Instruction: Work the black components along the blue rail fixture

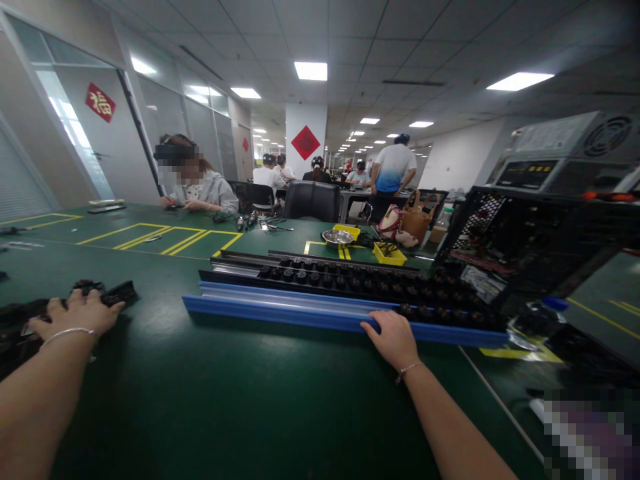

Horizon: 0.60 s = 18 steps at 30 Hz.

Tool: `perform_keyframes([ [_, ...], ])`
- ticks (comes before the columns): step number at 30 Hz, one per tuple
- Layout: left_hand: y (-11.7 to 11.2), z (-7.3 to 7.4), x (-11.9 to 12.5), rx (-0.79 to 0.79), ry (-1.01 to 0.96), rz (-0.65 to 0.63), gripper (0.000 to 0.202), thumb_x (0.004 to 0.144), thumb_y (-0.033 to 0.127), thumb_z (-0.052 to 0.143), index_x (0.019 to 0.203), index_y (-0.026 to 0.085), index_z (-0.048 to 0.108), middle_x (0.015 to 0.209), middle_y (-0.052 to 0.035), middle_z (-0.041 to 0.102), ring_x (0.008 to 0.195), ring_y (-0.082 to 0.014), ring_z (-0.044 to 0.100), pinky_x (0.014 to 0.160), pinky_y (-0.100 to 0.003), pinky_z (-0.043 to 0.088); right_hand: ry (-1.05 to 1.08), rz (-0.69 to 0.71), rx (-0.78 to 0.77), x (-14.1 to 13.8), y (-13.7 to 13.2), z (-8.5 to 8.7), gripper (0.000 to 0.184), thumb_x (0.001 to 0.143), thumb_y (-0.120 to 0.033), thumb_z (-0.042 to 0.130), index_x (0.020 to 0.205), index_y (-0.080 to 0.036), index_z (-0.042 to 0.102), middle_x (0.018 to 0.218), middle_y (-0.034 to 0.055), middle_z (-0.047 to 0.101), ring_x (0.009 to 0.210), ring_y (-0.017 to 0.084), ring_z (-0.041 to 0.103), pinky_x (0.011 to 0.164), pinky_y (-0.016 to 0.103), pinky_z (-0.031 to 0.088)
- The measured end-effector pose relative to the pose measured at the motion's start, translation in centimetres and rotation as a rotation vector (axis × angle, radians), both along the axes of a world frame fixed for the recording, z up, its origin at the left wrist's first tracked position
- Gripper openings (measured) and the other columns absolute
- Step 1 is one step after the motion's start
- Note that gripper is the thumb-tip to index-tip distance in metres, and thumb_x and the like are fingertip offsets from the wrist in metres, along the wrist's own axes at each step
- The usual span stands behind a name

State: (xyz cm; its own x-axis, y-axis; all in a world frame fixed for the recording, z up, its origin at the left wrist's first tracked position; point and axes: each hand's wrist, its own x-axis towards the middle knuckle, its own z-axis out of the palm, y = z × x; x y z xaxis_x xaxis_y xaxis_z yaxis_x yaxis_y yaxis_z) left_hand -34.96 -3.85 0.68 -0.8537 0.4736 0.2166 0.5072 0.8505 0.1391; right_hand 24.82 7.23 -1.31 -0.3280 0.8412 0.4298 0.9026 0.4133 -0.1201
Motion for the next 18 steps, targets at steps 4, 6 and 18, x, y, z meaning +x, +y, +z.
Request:
perform_keyframes([
  [4, 1.7, 1.0, 1.1, 0.129, 0.016, 0.014, 0.068, 0.08, 0.053, 0.037, 0.134, 0.011, 0.038, 0.15, -0.0154, 0.023, 0.138, -0.0341, 0.009, 0.105, -0.062, 0.009, 0.028, 0.014, 0.024, 0.0, 0.0, -0.1, 0.03, 0.085, -0.044, 0.047, 0.089, -0.021, 0.064, 0.095, 0.0054, 0.067, 0.09, 0.021, 0.055, 0.08, 0.034, 0.037],
  [6, 2.7, 1.6, 2.7, 0.255, 0.095, -0.06, 0.065, 0.081, 0.047, 0.04, 0.133, 0.008, 0.039, 0.149, -0.0181, 0.023, 0.138, -0.0342, 0.011, 0.105, -0.061, 0.011, 0.069, 0.033, 0.047, -0.1, -0.1, -0.1, 0.029, 0.085, -0.043, 0.047, 0.089, -0.021, 0.064, 0.094, 0.0051, 0.067, 0.091, 0.02, 0.056, 0.081, 0.034, 0.037],
  [18, 8.3, 0.9, 26.4, 0.503, 0.272, -0.962, 0.043, 0.086, 0.032, 0.042, 0.123, 0.011, 0.05, 0.144, -0.0139, 0.036, 0.137, -0.0263, 0.022, 0.11, -0.044, 0.024, 0.239, -0.335, 0.297, 1.1, 0.7, -0.5, 0.03, 0.081, -0.029, 0.043, 0.098, -0.017, 0.065, 0.117, 0.0117, 0.057, 0.109, 0.027, 0.046, 0.09, 0.041, 0.04],
])
